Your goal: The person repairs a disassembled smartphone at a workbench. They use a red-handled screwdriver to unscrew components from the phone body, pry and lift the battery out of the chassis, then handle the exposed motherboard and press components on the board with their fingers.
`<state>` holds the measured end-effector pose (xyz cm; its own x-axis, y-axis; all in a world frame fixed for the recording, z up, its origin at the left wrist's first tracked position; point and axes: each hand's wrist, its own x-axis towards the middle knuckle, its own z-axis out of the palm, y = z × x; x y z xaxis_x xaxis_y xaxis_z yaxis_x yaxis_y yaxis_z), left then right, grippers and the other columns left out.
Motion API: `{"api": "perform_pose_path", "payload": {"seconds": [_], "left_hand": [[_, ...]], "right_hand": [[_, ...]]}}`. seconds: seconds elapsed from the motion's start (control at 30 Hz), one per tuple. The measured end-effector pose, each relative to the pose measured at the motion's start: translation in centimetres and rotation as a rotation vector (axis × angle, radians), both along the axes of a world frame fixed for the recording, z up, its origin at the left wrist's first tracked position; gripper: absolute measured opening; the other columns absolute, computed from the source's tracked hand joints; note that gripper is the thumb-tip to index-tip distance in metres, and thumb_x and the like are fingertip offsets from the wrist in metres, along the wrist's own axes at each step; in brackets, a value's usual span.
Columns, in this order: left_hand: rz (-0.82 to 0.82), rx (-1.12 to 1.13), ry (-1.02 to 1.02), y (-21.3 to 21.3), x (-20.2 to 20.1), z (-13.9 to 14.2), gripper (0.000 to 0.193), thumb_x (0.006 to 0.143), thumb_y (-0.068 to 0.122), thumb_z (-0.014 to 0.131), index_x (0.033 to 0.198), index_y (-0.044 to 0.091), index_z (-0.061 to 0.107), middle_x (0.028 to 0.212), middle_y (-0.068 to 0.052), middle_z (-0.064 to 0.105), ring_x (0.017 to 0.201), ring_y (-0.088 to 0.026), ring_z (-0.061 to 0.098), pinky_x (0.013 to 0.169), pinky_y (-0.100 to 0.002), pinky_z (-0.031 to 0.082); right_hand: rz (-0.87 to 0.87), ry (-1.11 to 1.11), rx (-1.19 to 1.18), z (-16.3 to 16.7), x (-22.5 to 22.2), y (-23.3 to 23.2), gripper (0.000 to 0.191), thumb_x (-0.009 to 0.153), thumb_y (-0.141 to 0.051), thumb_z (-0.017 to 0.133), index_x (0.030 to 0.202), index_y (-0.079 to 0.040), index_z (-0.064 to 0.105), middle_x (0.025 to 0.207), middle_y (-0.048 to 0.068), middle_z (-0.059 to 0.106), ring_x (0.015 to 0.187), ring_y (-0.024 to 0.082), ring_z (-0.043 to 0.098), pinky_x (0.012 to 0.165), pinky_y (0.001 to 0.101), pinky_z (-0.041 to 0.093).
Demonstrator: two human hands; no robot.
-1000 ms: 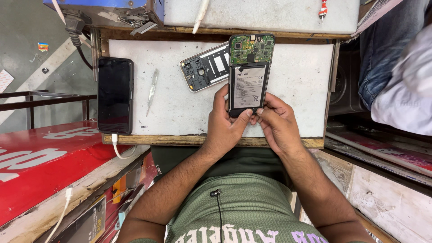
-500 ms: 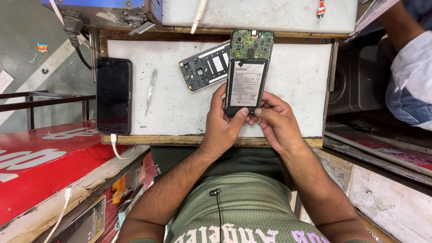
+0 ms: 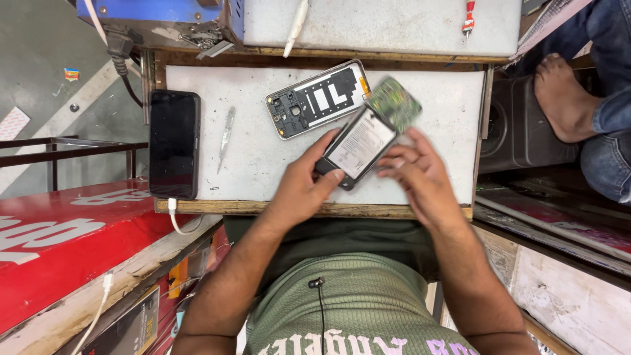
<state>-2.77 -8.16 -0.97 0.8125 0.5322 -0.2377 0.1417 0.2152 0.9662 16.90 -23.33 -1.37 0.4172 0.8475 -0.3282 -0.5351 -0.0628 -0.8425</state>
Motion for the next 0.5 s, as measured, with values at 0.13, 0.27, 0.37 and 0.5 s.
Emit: {"api": "perform_pose_path", "payload": {"seconds": [0.13, 0.27, 0.37, 0.5], "left_hand": [[-0.165, 0.14, 0.157, 3.4, -1.0, 1.5, 0.061, 0.095, 0.007, 0.068, 0.153, 0.015, 0.049, 0.128, -0.013, 0.072, 0.102, -0.015, 0.071, 0.091, -0.03, 0.059], [-0.15, 0.359, 0.413, 4.2, -0.5, 2.5, 0.055, 0.091, 0.014, 0.073, 0.144, 0.02, 0.058, 0.114, -0.01, 0.072, 0.085, -0.021, 0.072, 0.081, -0.034, 0.061], [-0.1, 0.537, 0.412, 3.6, -0.1, 2.5, 0.051, 0.091, 0.013, 0.074, 0.141, 0.017, 0.062, 0.11, -0.012, 0.066, 0.086, -0.027, 0.071, 0.081, -0.038, 0.061], [-0.007, 0.718, 0.361, 1.9, -0.3, 1.5, 0.049, 0.092, 0.013, 0.074, 0.14, 0.014, 0.063, 0.117, -0.012, 0.061, 0.097, -0.028, 0.071, 0.082, -0.039, 0.062]], "right_hand": [[-0.13, -0.062, -0.016, 0.9, 2.1, -0.2, 0.067, 0.1, -0.003, 0.059, 0.161, -0.001, 0.032, 0.116, 0.018, 0.069, 0.101, 0.022, 0.071, 0.091, 0.0368, 0.062], [0.003, -0.581, -0.203, 1.9, 1.7, 0.1, 0.048, 0.101, -0.005, 0.061, 0.148, 0.005, 0.052, 0.126, 0.015, 0.068, 0.106, 0.021, 0.068, 0.088, 0.0349, 0.064], [-0.002, -1.149, -0.342, 3.1, 0.3, 0.1, 0.033, 0.1, -0.006, 0.068, 0.132, 0.003, 0.067, 0.119, 0.02, 0.071, 0.106, 0.023, 0.071, 0.084, 0.0333, 0.062], [-0.044, -1.135, -0.342, 6.2, -0.7, 0.1, 0.031, 0.099, -0.004, 0.066, 0.129, -0.004, 0.07, 0.123, 0.018, 0.07, 0.105, 0.023, 0.068, 0.088, 0.0342, 0.056]]}}
